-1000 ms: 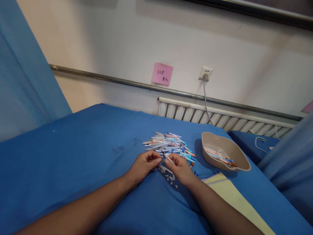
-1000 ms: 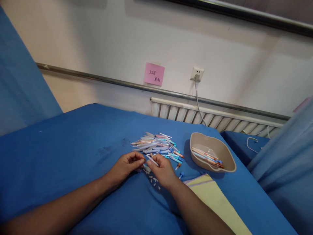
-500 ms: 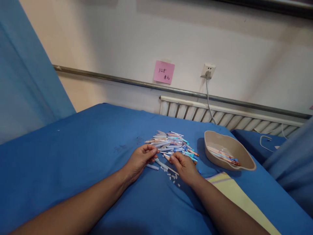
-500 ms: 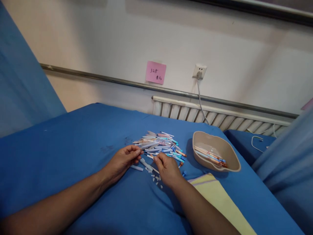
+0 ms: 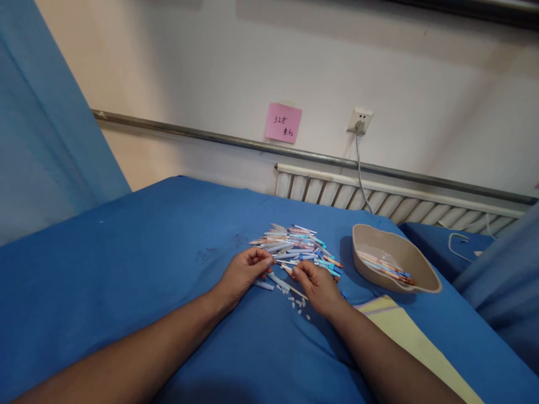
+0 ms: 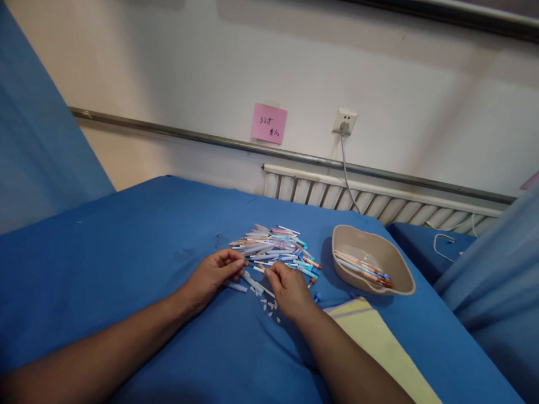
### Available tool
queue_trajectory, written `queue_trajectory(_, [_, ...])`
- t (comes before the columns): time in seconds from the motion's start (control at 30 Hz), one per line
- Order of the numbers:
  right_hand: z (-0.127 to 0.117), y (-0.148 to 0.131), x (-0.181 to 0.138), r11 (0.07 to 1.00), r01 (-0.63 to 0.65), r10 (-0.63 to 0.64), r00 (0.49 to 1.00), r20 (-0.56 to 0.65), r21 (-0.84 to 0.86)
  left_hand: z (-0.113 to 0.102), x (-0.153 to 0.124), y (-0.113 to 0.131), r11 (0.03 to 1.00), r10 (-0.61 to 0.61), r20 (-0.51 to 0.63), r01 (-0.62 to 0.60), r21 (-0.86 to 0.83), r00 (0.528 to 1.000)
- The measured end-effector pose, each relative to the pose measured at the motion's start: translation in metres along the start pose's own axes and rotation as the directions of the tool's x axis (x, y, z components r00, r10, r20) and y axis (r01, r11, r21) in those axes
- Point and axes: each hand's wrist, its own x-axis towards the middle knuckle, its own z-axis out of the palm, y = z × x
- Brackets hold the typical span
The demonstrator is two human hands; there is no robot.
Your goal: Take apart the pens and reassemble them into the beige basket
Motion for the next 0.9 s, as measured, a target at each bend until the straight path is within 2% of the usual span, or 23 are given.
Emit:
queue_trajectory(0.2, [0.001, -0.0032, -0.0015, 0.999, 0.038, -0.038, 0.999, -0.01, 0.008, 0.0028, -0.0024, -0.0039, 0.994, 0.061, 0.058, -0.066, 0.087, 0.996])
queue_trajectory(0.3, [0.0006, -0.0046, -0.0032, 0.998, 0.059, -0.059, 0.998, 0.033, 0.011, 0.0032, -0.003, -0.0045, 0.994, 0.056, 0.07, -0.062, 0.089, 0.996])
queue_trajectory(0.5, [0.0012, -0.0075, -0.0063, 0.994, 0.099, -0.104, 0.986, 0.133, 0.038, 0.0035, -0.003, -0.0031, 0.997, 0.064, 0.058, -0.066, 0.048, 0.996])
queue_trajectory(0.9, [0.0056, -0.007, -0.0062, 0.985, 0.069, -0.09, 0.988, 0.127, 0.158, 0.0028, -0.0019, -0.0051, 0.992, 0.118, -0.008, -0.118, 0.048, 0.993])
